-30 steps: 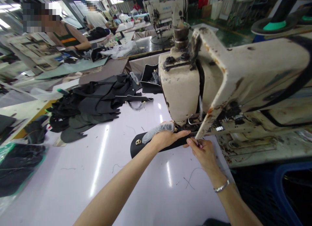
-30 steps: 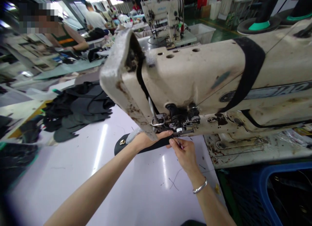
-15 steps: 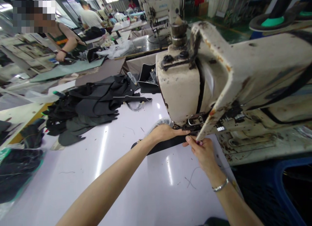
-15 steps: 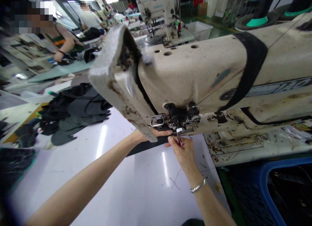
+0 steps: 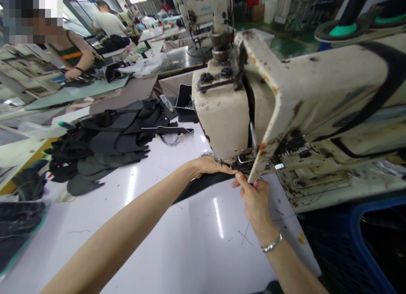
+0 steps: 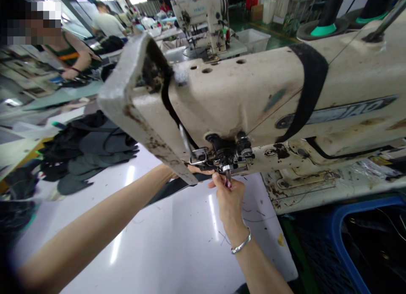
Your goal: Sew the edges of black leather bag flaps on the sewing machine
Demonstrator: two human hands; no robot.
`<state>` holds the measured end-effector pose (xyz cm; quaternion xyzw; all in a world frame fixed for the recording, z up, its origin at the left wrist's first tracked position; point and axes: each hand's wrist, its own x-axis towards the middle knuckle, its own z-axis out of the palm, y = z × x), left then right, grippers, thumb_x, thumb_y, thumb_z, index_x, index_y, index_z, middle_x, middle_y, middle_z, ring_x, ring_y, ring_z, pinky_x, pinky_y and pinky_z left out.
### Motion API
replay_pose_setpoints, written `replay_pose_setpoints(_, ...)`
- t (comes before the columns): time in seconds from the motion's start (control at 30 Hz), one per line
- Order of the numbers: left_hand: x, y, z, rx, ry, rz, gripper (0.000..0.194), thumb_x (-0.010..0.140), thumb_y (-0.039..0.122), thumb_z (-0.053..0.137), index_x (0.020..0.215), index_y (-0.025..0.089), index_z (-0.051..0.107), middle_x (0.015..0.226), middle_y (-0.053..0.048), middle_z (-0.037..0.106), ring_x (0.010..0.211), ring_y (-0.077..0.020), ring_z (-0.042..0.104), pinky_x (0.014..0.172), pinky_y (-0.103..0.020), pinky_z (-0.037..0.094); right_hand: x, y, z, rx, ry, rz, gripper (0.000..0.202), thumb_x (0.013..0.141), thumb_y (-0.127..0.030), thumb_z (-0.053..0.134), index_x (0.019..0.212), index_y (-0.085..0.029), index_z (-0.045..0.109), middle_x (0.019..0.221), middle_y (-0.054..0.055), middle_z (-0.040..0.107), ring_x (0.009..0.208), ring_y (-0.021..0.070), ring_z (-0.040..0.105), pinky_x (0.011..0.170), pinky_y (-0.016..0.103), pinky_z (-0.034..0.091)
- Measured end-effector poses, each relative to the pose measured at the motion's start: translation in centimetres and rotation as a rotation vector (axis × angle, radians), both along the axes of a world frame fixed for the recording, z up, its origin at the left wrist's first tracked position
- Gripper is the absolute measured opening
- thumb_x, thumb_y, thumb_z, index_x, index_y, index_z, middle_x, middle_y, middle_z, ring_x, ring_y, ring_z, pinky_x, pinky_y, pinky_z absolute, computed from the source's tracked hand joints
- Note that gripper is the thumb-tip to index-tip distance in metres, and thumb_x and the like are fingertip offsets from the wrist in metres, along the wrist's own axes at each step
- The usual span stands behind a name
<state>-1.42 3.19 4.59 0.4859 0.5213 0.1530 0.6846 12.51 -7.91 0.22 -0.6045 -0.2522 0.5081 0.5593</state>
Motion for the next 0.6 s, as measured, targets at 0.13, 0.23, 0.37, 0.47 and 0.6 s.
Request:
replay_pose_setpoints(0.13,-0.7,0.8,-0.4,-0.142,0.065,-0.221,0.034,0.064,0.040,0.092,0.091,0.024,0.079,0.099,-0.011,0.082,0.091,-0.0270,0.077,0.064,-0.032,0.062,-0.7,0.1,0.2,0.033,-0.089,-0.032,0.050,0.081,-0.061,0.072,0.056,-0.018,0.070,0.051,0.005,0.062,0.047,0.0132,0.050,0.045,0.026,0.033)
replay_pose_setpoints(0.23,-0.9,1.2,-0.1,-0.205,0.023,-0.224,0.034,0.063,0.039,0.093,0.090,0.023,0.079,0.100,-0.013,0.081,0.091,-0.0296,0.078,0.059,-0.033,0.061,-1.2,0.1,0.0,0.045,-0.118,-0.058,0.053,0.084,-0.064,0.069,0.058,-0.018,0.071,0.053,0.006,0.065,0.050,0.0154,0.056,0.047,0.026,0.036)
replay_pose_setpoints(0.37,-1.0,1.7,-0.1,-0.319,0.027,-0.205,0.037,0.057,0.041,0.096,0.083,0.022,0.078,0.086,-0.013,0.080,0.081,-0.0327,0.077,0.062,-0.043,0.063,-2.0,0.0,-0.4,0.025,-0.143,-0.067,0.055,0.085,-0.067,0.067,0.062,-0.017,0.073,0.058,0.009,0.070,0.051,0.0163,0.058,0.047,0.027,0.036)
replay_pose_setpoints(0.47,-1.4,2.2,-1.0,-0.390,0.083,-0.249,0.046,0.056,0.050,0.095,0.085,0.020,0.077,0.080,-0.013,0.079,0.069,-0.0314,0.076,0.063,-0.047,0.063,-2.5,0.2,-0.5,0.009,-0.125,-0.056,0.056,0.087,-0.066,0.064,0.063,-0.016,0.074,0.062,0.010,0.073,0.049,0.0150,0.056,0.044,0.027,0.035)
replay_pose_setpoints(0.6,-1.9,2.5,-2.6,-0.427,0.063,-0.266,0.047,0.063,0.056,0.091,0.090,0.019,0.077,0.084,-0.014,0.079,0.064,-0.0273,0.073,0.066,-0.047,0.063,-3.2,0.5,0.0,-0.001,-0.011,-0.083,0.051,0.087,-0.060,0.067,0.066,-0.014,0.075,0.062,0.010,0.073,0.043,0.0126,0.051,0.040,0.026,0.035)
